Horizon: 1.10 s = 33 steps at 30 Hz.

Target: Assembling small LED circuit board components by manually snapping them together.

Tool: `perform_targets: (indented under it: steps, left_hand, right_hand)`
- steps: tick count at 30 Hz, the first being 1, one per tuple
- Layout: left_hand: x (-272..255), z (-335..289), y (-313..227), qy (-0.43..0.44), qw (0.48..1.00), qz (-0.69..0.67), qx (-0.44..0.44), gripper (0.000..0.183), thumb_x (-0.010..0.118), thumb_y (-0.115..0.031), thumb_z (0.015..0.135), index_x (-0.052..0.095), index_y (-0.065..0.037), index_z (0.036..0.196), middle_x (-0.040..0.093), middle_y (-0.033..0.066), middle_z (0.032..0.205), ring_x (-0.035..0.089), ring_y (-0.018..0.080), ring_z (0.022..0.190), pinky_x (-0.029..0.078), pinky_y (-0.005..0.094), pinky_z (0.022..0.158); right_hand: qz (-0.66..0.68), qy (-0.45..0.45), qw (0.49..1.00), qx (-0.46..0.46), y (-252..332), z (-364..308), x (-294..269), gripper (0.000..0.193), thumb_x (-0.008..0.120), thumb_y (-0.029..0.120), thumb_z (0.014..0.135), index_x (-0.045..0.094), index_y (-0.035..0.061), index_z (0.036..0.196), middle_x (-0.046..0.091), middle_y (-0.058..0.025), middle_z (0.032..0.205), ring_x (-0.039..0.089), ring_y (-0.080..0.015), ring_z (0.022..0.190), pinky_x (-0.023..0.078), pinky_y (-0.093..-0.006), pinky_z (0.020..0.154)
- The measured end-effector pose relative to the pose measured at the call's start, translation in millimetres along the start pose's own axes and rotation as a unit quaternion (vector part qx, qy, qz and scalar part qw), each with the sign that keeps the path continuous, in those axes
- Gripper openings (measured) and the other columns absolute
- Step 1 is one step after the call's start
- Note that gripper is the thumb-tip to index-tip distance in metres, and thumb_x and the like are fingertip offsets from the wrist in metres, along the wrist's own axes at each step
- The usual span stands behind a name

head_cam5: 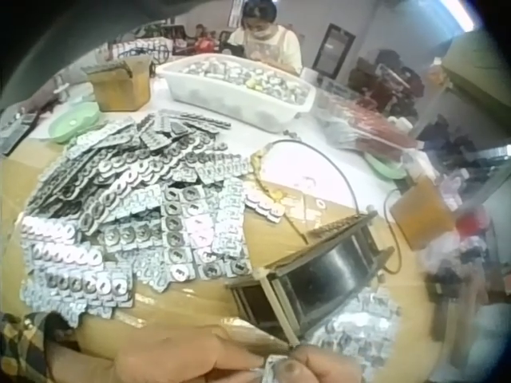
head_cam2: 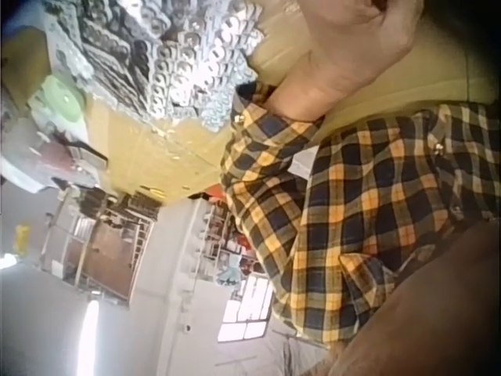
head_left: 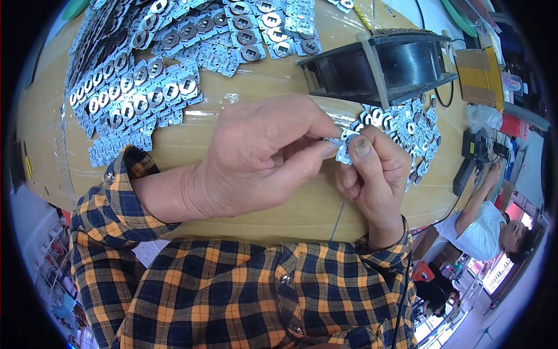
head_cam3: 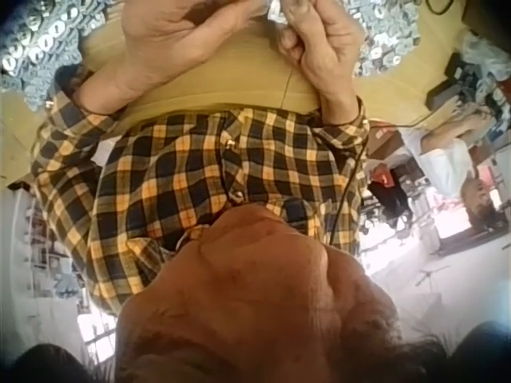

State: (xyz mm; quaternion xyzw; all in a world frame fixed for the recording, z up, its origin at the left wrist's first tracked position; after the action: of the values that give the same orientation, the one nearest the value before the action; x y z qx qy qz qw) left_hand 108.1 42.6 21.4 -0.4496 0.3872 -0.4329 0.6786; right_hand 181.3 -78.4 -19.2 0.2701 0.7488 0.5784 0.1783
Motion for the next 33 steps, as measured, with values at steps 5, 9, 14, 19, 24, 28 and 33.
perform_targets:
  steps: [5, 9, 14, 19, 24, 28, 33]
  left_hand:
    - [-3, -2, -14, -0.040, 0.994, 0.070, 0.071, 0.017, 0.071, 0.006, 0.078, 0.063, 0.002, 0.093, 0.063, 0.0088, 0.073, 0.061, 0.0112, 0.059, 0.044, 0.0210, 0.048]
    - [-2, -3, -12, -0.042, 0.995, 0.070, 0.060, 0.017, 0.071, 0.006, 0.078, 0.063, 0.002, 0.092, 0.063, 0.0082, 0.073, 0.061, 0.0114, 0.059, 0.045, 0.0213, 0.049]
    - [-8, -2, 7, -0.063, 0.998, 0.013, -0.007, 0.015, 0.070, 0.005, 0.078, 0.064, 0.002, 0.092, 0.065, 0.0083, 0.075, 0.062, 0.0131, 0.062, 0.046, 0.0230, 0.052]
    - [1, 0, -13, -0.012, 0.995, 0.056, 0.077, 0.015, 0.070, 0.004, 0.079, 0.065, 0.000, 0.093, 0.066, 0.0095, 0.079, 0.064, 0.0148, 0.064, 0.047, 0.0234, 0.055]
    - [10, -3, -6, 0.026, 0.999, 0.029, 0.038, 0.016, 0.068, 0.005, 0.081, 0.065, 0.001, 0.096, 0.067, 0.0085, 0.081, 0.064, 0.0130, 0.066, 0.048, 0.0221, 0.056]
    - [15, -9, 27, -0.012, 0.979, -0.149, -0.140, 0.016, 0.064, 0.004, 0.087, 0.063, 0.004, 0.103, 0.068, 0.0070, 0.085, 0.066, 0.0104, 0.072, 0.053, 0.0206, 0.060]
    - [20, -14, 46, -0.010, 0.930, -0.269, -0.249, 0.018, 0.061, 0.001, 0.090, 0.062, 0.005, 0.108, 0.068, 0.0084, 0.084, 0.068, 0.0109, 0.075, 0.055, 0.0213, 0.061]
  right_hand:
    - [0.012, 0.027, 0.999, 0.032, -3, 0, 5, 0.031, 0.049, 0.021, 0.101, 0.048, 0.0027, 0.076, 0.043, 0.0011, 0.055, 0.034, -0.0040, 0.040, 0.027, -0.0207, 0.036]
    - [0.031, 0.032, 0.998, 0.036, -3, 1, 6, 0.031, 0.048, 0.020, 0.101, 0.047, 0.0024, 0.076, 0.042, 0.0009, 0.054, 0.034, -0.0040, 0.039, 0.027, -0.0209, 0.035]
    - [0.056, 0.012, 0.998, 0.039, -3, 2, 4, 0.031, 0.047, 0.019, 0.101, 0.047, 0.0024, 0.075, 0.042, 0.0001, 0.054, 0.033, -0.0045, 0.038, 0.027, -0.0211, 0.035]
    - [0.033, 0.004, 0.999, 0.014, 2, 0, 3, 0.031, 0.046, 0.019, 0.101, 0.047, 0.0022, 0.075, 0.041, 0.0005, 0.053, 0.033, -0.0051, 0.037, 0.027, -0.0216, 0.034]
    - [-0.128, -0.046, 0.990, -0.048, 22, 0, -13, 0.027, 0.055, 0.013, 0.097, 0.055, 0.0011, 0.073, 0.048, 0.0000, 0.052, 0.041, -0.0062, 0.042, 0.030, -0.0246, 0.040]
    - [-0.374, -0.134, 0.894, -0.209, 53, -7, -16, 0.026, 0.057, 0.008, 0.095, 0.053, -0.0001, 0.070, 0.047, -0.0046, 0.052, 0.044, -0.0108, 0.043, 0.034, -0.0274, 0.043]
    - [-0.438, -0.176, 0.859, -0.197, 57, -13, -28, 0.028, 0.057, 0.003, 0.093, 0.048, 0.0005, 0.066, 0.049, -0.0077, 0.056, 0.047, -0.0135, 0.044, 0.036, -0.0273, 0.045]
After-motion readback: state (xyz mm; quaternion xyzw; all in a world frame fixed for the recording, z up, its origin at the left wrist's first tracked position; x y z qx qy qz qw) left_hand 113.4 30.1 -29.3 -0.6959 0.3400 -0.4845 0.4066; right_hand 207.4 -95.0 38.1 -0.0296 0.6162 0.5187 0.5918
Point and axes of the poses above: each hand's wrist, its own z-axis towards the middle knuckle, its own x-axis out of the palm, y = z × x, the point moved 10 cm from there along z, towards the middle knuckle
